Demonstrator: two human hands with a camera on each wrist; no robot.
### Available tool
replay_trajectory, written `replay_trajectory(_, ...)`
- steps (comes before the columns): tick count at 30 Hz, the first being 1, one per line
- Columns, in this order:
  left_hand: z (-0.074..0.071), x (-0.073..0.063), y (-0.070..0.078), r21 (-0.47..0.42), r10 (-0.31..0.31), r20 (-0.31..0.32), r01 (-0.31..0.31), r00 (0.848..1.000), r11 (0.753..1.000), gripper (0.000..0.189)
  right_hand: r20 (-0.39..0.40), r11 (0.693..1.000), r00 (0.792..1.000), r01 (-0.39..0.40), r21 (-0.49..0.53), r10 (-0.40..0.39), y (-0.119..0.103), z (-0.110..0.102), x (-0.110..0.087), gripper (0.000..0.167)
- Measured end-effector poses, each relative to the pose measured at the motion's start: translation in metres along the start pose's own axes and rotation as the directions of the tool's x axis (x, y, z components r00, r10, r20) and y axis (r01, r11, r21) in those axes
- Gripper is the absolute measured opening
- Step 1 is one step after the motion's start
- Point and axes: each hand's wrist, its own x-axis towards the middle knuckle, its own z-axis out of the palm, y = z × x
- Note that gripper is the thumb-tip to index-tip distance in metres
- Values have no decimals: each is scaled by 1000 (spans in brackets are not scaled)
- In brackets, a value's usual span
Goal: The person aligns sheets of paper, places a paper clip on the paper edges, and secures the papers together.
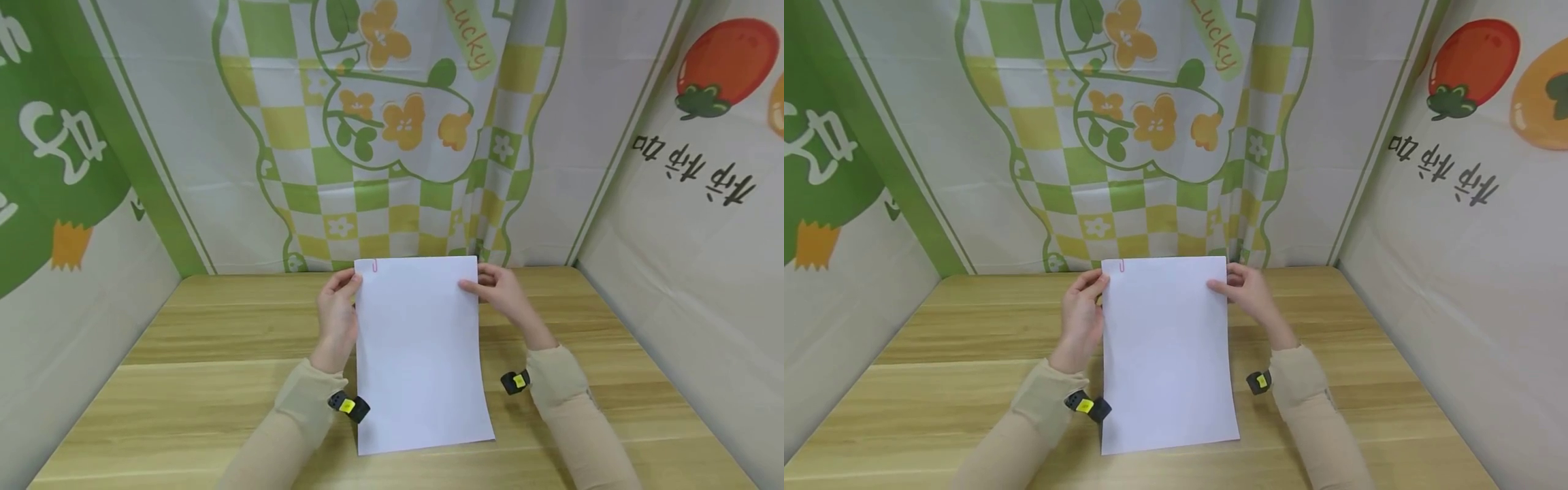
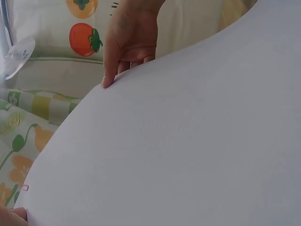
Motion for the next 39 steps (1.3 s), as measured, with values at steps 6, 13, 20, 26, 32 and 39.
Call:
replay_trajectory(6, 1, 2, 1, -11, -3, -19, 3, 1000, 1000, 15, 20, 1000, 1000, -7, -21, 8, 7, 3, -4, 44)
replay_trajectory(13, 2, 6, 1, 5, 13, -17, -13, 1000, 1000, 12, 38, 1000, 999, -25, 10, 24, 15, 10, -9, 44)
replay_trajectory(20, -1, 13, 0, -17, 32, -29, -33, 999, 999, 16, 78, 996, 996, -59, 66, 53, 22, 22, -14, 49)
replay_trajectory(26, -2, 19, 0, -11, 46, -32, -46, 998, 999, 15, 92, 993, 994, -73, 93, 65, 24, 29, -17, 51)
replay_trajectory(32, -2, 23, -1, -2, 40, -36, -40, 999, 999, 13, 86, 991, 993, -85, 101, 77, 26, 31, -17, 48)
replay_trajectory(39, -3, 26, -5, 1, 33, -41, -33, 999, 999, 11, 49, 984, 993, -112, 136, 106, 27, 35, -15, 44)
